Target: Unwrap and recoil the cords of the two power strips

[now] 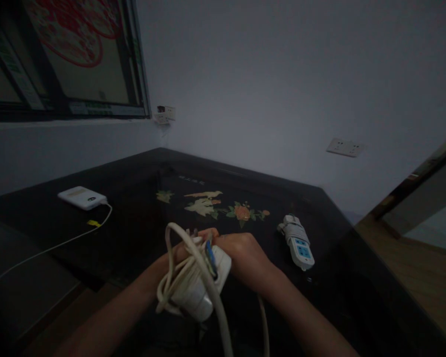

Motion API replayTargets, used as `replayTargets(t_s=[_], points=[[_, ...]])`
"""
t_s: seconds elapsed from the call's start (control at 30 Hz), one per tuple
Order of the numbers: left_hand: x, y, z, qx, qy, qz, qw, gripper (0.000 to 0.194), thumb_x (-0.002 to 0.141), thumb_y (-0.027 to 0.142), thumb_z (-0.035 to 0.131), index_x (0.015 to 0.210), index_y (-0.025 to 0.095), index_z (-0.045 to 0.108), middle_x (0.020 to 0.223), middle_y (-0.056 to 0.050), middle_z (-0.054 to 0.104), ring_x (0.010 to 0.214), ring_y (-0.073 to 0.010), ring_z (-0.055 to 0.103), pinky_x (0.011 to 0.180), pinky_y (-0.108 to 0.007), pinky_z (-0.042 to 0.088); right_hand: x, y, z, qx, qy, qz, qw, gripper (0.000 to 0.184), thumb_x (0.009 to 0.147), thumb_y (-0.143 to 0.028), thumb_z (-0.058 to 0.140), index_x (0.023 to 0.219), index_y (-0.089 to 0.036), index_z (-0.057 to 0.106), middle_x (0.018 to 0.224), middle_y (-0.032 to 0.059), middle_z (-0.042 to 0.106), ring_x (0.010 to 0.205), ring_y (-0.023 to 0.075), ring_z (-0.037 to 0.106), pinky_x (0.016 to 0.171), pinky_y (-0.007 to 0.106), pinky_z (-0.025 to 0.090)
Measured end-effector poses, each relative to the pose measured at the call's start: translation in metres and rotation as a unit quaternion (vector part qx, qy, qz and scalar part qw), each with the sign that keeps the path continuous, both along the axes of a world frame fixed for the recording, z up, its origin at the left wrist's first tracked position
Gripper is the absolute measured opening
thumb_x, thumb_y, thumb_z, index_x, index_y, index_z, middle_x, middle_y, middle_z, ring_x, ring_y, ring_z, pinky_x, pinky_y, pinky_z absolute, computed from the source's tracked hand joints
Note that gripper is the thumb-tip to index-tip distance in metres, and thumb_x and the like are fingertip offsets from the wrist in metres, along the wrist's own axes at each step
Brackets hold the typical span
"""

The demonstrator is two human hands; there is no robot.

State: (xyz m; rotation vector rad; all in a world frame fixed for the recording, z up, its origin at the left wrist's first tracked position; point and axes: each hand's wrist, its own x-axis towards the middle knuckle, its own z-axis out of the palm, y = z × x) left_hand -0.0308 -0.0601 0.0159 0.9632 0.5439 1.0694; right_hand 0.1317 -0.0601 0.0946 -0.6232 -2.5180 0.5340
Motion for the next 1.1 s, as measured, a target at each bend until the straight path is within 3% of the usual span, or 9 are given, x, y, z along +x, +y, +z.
replayTargets(t_s=[0.1,0.17,0.3,0.4,0.53,0.67,0.87,0.97,1.1], points=[[-0.001,-0.006,0.008,-0.011,0.008,0.023,1.000,0.025,0.072,0.038,0.068,0.070,0.014,0.062,0.063,-0.002,0.057,0.056,-0.0110,0.050,0.057,-0.024,0.044,-0.003,0.003,-0.004,-0.171,0.126,-0.087,0.973,0.007,0.076,-0.022,0.056,0.072,-0.020,0.052,0.063,-0.0014,0.060,0.058,0.0137,0.057,0.052,0.023,0.041],[-0.004,-0.004,0.009,0.006,0.035,0.046,0.998,0.024,0.070,0.035,0.071,0.071,0.013,0.063,0.065,-0.002,0.059,0.060,-0.0122,0.053,0.059,-0.024,0.044,-0.004,0.009,-0.009,-0.272,0.188,-0.120,0.936,0.016,0.071,-0.025,0.064,0.081,-0.022,0.051,0.068,-0.0027,0.060,0.060,0.0140,0.058,0.053,0.023,0.044],[-0.017,0.009,0.004,0.056,0.104,0.101,0.988,0.027,0.071,0.038,0.070,0.076,0.013,0.062,0.066,-0.001,0.059,0.058,-0.0115,0.054,0.054,-0.022,0.041,0.000,0.028,-0.020,-0.442,0.198,0.000,0.875,0.045,0.066,-0.028,0.073,0.107,-0.026,0.055,0.095,0.0023,0.064,0.086,0.0182,0.063,0.077,0.032,0.051],[-0.028,0.018,0.005,0.087,0.160,0.139,0.974,0.027,0.073,0.038,0.069,0.081,0.014,0.060,0.068,0.000,0.059,0.055,-0.0105,0.052,0.052,-0.021,0.040,0.006,0.044,-0.024,-0.493,0.181,0.035,0.850,0.042,0.075,-0.034,0.066,0.115,-0.024,0.058,0.110,0.0058,0.064,0.099,0.0194,0.061,0.088,0.035,0.047],[-0.037,0.026,0.015,0.150,0.267,0.141,0.941,0.024,0.076,0.038,0.064,0.080,0.014,0.061,0.067,0.000,0.058,0.059,-0.0122,0.052,0.055,-0.023,0.038,0.007,0.062,-0.014,-0.409,0.077,0.041,0.908,0.033,0.085,-0.036,0.056,0.115,-0.023,0.061,0.114,0.0051,0.063,0.101,0.0176,0.059,0.091,0.035,0.044],[-0.041,0.032,0.015,0.234,0.378,0.152,0.883,0.016,0.082,0.030,0.057,0.076,0.015,0.061,0.063,0.001,0.057,0.060,-0.0124,0.051,0.055,-0.022,0.035,-0.003,0.072,-0.002,-0.249,-0.077,0.113,0.959,0.044,0.074,-0.024,0.071,0.117,-0.023,0.060,0.116,0.0044,0.056,0.109,0.0189,0.052,0.097,0.037,0.038],[-0.048,0.043,0.000,0.187,0.362,0.133,0.903,0.017,0.080,0.032,0.058,0.080,0.015,0.061,0.071,-0.001,0.061,0.065,-0.0137,0.055,0.061,-0.024,0.041,-0.021,0.070,-0.023,-0.116,-0.109,0.064,0.985,0.034,0.066,-0.010,0.075,0.099,-0.019,0.067,0.104,0.0043,0.050,0.100,0.0182,0.050,0.093,0.034,0.040],[-0.055,0.041,-0.003,0.184,0.345,0.116,0.913,0.025,0.082,0.039,0.057,0.087,0.015,0.063,0.085,-0.004,0.065,0.079,-0.0169,0.059,0.072,-0.027,0.045,-0.025,0.069,-0.033,-0.097,-0.079,0.041,0.991,0.022,0.069,-0.015,0.075,0.090,-0.018,0.069,0.100,0.0041,0.049,0.097,0.0183,0.051,0.089,0.033,0.041],[-0.068,0.032,-0.010,0.177,0.367,0.103,0.907,0.037,0.079,0.041,0.062,0.106,0.016,0.061,0.106,-0.008,0.065,0.097,-0.0201,0.059,0.086,-0.030,0.044,-0.023,0.069,-0.035,-0.091,-0.041,0.030,0.995,0.021,0.073,-0.018,0.073,0.094,-0.019,0.068,0.100,0.0038,0.047,0.098,0.0185,0.050,0.090,0.035,0.040]])
